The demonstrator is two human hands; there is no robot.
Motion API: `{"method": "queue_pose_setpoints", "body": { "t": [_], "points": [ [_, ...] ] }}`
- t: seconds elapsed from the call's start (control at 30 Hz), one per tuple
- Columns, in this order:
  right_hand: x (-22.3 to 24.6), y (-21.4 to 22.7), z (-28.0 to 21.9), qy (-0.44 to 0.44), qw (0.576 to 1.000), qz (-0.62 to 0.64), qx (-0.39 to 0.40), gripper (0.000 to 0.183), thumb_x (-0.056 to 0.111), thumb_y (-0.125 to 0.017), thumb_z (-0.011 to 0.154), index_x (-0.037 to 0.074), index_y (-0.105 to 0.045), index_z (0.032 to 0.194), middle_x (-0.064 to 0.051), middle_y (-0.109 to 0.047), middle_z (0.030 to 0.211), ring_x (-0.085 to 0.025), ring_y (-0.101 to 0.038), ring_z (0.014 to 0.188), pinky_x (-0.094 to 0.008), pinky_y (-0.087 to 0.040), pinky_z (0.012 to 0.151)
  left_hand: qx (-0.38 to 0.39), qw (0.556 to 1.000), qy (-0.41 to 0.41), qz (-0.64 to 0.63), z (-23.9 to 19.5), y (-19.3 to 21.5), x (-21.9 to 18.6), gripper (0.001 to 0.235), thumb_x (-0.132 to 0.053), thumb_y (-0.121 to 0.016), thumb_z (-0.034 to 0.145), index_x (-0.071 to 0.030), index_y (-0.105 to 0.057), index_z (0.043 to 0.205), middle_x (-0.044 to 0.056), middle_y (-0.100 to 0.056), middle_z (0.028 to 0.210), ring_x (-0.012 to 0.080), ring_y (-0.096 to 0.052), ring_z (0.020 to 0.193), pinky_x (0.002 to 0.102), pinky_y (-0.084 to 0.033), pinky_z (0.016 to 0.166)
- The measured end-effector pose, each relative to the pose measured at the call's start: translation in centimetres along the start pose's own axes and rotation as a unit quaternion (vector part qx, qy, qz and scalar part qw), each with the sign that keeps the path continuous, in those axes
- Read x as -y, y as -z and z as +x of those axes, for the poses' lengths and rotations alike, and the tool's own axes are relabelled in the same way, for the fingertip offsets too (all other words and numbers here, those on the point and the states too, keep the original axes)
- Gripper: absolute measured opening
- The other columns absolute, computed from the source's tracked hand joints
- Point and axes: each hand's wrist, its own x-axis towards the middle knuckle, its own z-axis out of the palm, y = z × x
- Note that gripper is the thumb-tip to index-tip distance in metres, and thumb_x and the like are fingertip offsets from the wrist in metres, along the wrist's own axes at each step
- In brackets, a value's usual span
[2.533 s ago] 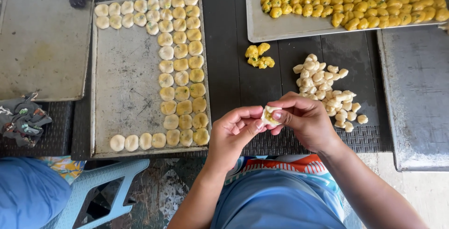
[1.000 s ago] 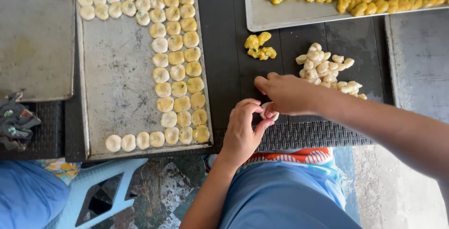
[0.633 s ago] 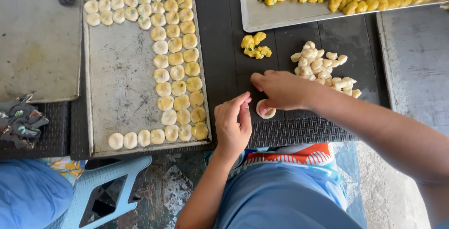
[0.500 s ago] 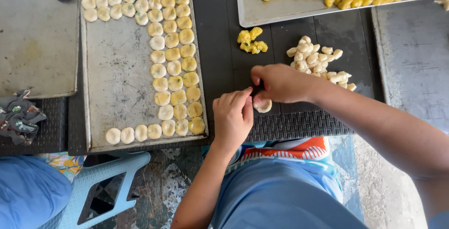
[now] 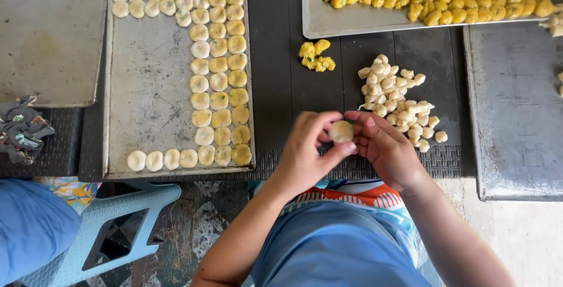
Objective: The person fills small dough wrappers with a yellow filling, seals them into dumplings, and arranges them in rows on a metal tray. The person works by hand, handling the dough and filling directly.
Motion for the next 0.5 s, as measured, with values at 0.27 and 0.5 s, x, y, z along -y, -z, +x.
{"method": "queue_pose_setpoints", "body": {
  "t": [0.27,0.5],
  "points": [
    [-2.1,-4.1,1.9,-0.007,0.989,-0.085,0.123,0.058,0.019,-0.052,0.108,-0.008,-0.035,0.156,-0.032,-0.071,0.107,-0.039,-0.079,0.092,-0.049,-0.068,0.077,-0.091,0.958,0.163,-0.217,-3.8,7.3,4.7,0.025,-0.013,-0.081,0.092,-0.008,-0.066,0.112,0.004,-0.067,0.085,0.0094,-0.065,0.072,0.023,-0.056,0.064],
    [-2.9,-4.0,2.6,0.055,0.974,-0.219,0.027,0.043,0.003,-0.052,0.106,-0.005,-0.043,0.147,-0.030,-0.067,0.117,-0.036,-0.072,0.089,-0.041,-0.063,0.073,-0.245,0.897,0.357,-0.089,-8.5,27.5,3.4,0.046,-0.015,-0.072,0.091,-0.006,-0.065,0.136,0.011,-0.073,0.122,0.0178,-0.073,0.096,0.024,-0.064,0.081]
  ]
}}
